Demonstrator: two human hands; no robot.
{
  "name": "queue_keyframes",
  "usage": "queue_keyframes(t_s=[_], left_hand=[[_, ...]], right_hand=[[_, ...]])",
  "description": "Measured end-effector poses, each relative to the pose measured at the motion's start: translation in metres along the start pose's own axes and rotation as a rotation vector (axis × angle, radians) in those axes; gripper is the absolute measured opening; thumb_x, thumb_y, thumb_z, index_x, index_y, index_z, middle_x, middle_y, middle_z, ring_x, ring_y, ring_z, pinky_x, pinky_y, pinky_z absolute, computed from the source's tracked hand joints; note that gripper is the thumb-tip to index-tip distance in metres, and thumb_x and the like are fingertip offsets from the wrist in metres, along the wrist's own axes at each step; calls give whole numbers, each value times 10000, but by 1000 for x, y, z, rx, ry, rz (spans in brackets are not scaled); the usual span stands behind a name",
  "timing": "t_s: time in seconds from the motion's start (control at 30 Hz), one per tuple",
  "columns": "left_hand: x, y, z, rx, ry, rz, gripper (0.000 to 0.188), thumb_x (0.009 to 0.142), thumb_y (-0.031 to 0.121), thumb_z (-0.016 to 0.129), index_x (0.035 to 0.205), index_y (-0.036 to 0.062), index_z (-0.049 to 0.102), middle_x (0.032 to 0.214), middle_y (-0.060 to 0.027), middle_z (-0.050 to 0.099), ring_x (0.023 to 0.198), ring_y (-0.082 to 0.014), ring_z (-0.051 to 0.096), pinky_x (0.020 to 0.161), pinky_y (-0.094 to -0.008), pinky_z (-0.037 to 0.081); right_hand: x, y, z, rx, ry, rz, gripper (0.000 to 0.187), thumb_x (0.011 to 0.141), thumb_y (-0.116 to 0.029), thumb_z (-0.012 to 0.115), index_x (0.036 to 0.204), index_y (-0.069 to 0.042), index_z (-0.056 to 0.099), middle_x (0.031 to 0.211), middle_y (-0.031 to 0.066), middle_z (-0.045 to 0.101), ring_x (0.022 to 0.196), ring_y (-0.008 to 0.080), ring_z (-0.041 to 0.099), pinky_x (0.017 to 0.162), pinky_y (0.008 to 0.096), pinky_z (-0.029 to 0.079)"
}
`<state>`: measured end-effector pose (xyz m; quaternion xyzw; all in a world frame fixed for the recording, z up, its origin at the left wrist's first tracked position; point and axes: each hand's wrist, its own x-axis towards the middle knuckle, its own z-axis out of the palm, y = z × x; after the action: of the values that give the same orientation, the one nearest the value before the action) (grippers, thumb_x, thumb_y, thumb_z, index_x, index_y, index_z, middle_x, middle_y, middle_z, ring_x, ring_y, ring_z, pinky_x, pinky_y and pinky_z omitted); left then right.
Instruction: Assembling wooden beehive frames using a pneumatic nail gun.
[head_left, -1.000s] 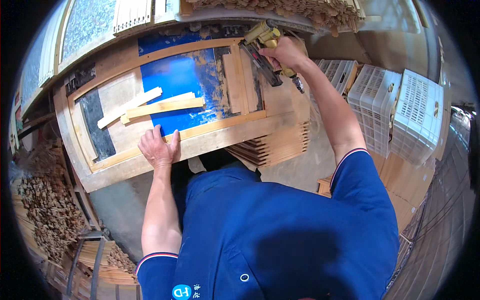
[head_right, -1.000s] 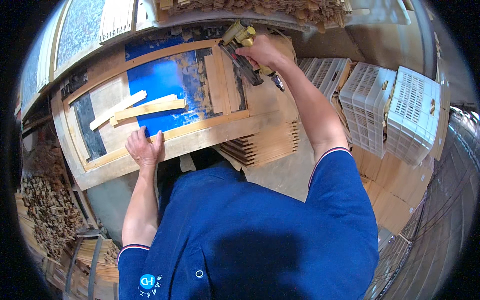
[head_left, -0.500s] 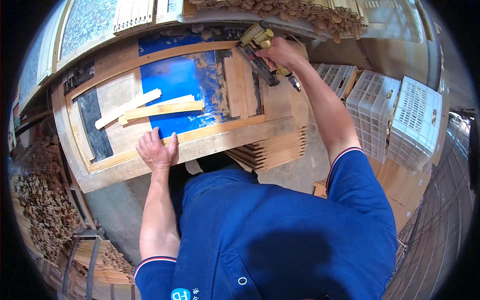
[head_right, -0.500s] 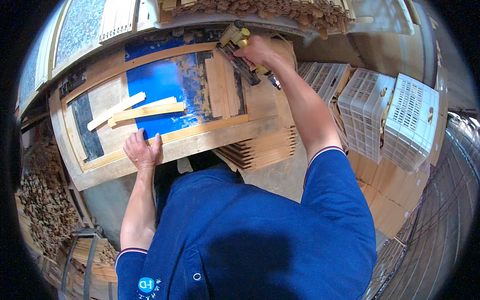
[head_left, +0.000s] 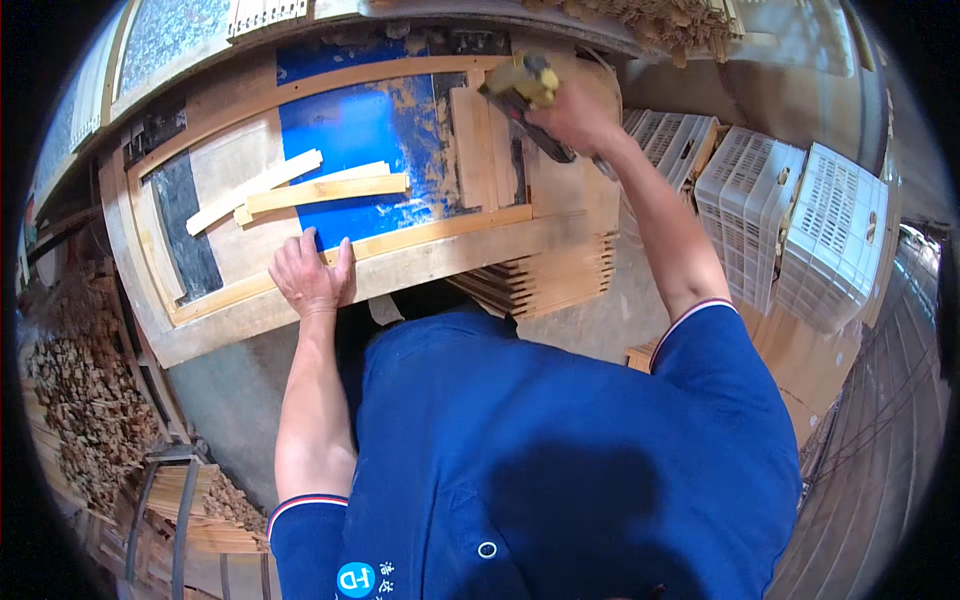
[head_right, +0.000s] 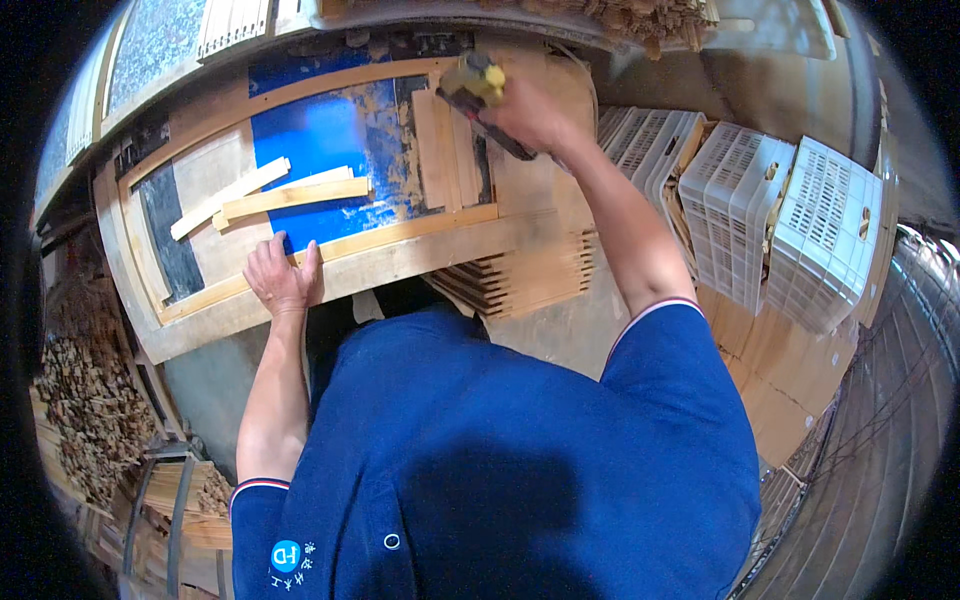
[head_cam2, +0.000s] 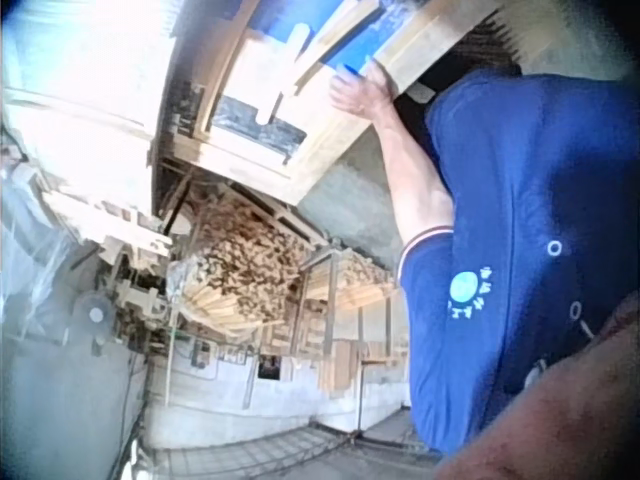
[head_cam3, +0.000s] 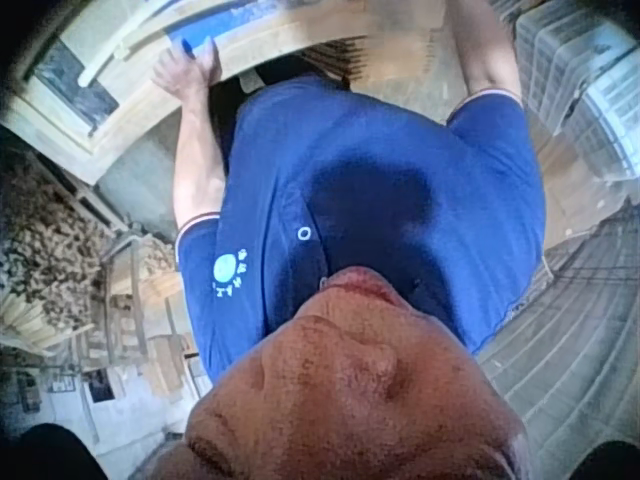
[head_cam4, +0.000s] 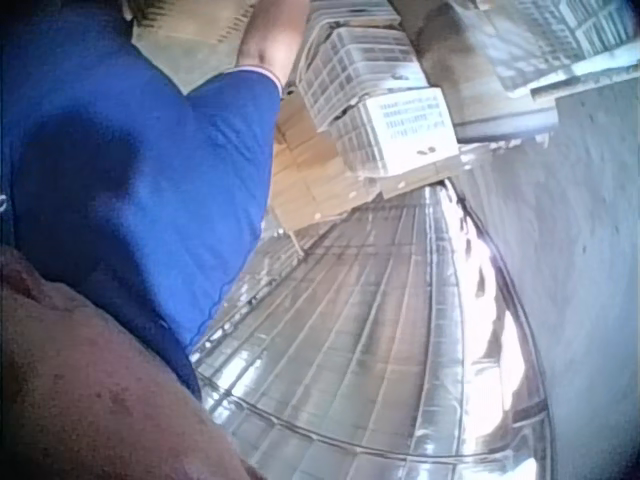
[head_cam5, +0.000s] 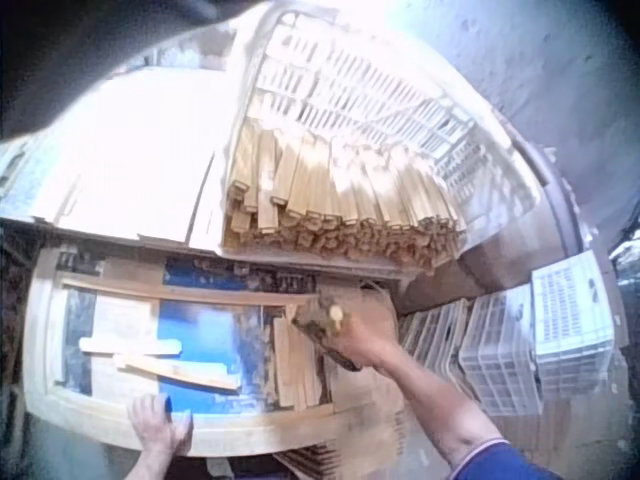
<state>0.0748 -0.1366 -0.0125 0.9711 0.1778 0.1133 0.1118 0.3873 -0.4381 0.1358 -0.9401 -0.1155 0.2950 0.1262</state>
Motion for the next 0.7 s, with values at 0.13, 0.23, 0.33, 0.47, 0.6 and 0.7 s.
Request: queue_keyframes(t_s=[0.13, 0.23, 0.33, 0.47, 0.6, 0.7], left_hand=[[-1, -1, 0, 11, -12, -9, 535, 775, 545, 761, 1097, 128, 672, 941, -87, 585, 917, -308, 566, 816, -451, 424], [-2, 0, 1, 33, -27, -21, 534, 771, 546, 761, 1092, 129, 677, 943, -83, 581, 926, -304, 566, 829, -449, 423], [-4, 0, 3, 39, -20, -16, 538, 769, 553, 759, 1096, 133, 678, 946, -78, 583, 930, -302, 566, 829, -450, 422], [-6, 0, 4, 47, -21, -28, 543, 766, 563, 757, 1097, 140, 679, 952, -75, 588, 941, -302, 568, 834, -451, 422], [-4, 1, 3, 33, -10, -10, 534, 792, 554, 744, 1111, 132, 673, 946, -87, 599, 927, -309, 571, 819, -456, 416], [-4, 1, 4, 42, -3, -11, 531, 787, 553, 748, 1104, 133, 678, 940, -85, 600, 916, -309, 572, 816, -456, 419]], right_hand=[[-84, 21, 34, -177, -86, -238, 364, 873, -218, 706, 1195, -55, 659, 1002, 221, 729, 927, 404, 700, 806, 459, 555], [-127, 41, 62, -253, -160, -308, 421, 832, -129, 677, 1248, -90, 625, 1028, 208, 727, 951, 414, 690, 805, 481, 559], [-144, 56, 81, -329, -133, -401, 458, 781, -70, 650, 1234, -108, 600, 996, 184, 724, 908, 399, 695, 767, 501, 559], [-149, 61, 89, -361, -71, -444, 414, 761, -49, 636, 1168, -111, 589, 930, 165, 710, 857, 387, 693, 710, 518, 548], [-149, 63, 91, -339, -73, -457, 436, 759, -49, 633, 1188, -111, 584, 934, 171, 714, 863, 394, 691, 710, 519, 545], [-148, 61, 90, -345, -102, -440, 445, 757, -52, 633, 1196, -108, 583, 936, 176, 715, 868, 399, 689, 713, 522, 542]])
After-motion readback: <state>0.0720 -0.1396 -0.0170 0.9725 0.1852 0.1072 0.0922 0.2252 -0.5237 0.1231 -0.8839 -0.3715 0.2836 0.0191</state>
